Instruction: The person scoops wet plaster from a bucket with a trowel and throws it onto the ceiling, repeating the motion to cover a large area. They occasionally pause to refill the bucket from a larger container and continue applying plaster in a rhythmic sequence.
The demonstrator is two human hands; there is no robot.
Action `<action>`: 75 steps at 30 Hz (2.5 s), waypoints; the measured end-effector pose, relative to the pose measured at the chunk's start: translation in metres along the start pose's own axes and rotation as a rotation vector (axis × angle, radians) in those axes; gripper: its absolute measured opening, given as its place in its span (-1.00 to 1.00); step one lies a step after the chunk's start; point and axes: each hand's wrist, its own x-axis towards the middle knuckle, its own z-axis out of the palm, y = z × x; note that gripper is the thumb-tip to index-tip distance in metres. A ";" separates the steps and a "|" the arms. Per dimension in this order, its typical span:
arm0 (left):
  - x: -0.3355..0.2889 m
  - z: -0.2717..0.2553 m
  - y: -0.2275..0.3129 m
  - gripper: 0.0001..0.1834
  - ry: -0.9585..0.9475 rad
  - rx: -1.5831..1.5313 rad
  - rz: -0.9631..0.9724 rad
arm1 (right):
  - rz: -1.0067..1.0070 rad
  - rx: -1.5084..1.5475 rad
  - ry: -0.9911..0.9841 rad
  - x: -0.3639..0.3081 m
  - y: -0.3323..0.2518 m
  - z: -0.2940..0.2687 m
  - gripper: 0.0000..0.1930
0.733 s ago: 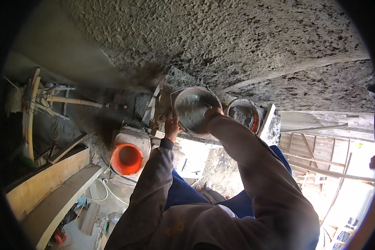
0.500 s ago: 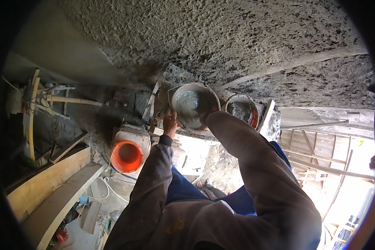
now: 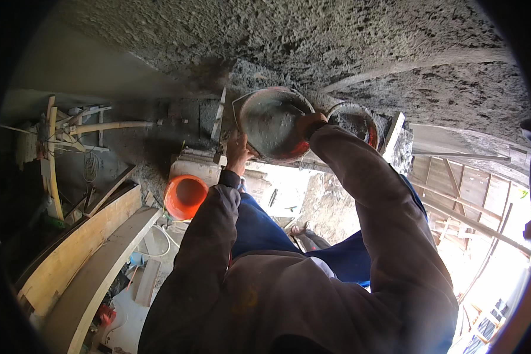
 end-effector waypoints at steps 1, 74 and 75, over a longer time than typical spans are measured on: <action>0.001 0.000 0.000 -0.54 0.005 0.029 -0.010 | -0.030 -0.031 0.028 -0.004 -0.002 -0.003 -0.72; -0.251 -0.002 0.005 -0.68 0.003 0.433 0.585 | -0.216 0.286 0.191 -0.257 -0.042 -0.017 -0.68; -0.248 0.003 0.011 -0.68 -0.031 0.261 0.512 | -0.236 0.277 0.250 -0.260 -0.036 -0.028 -0.69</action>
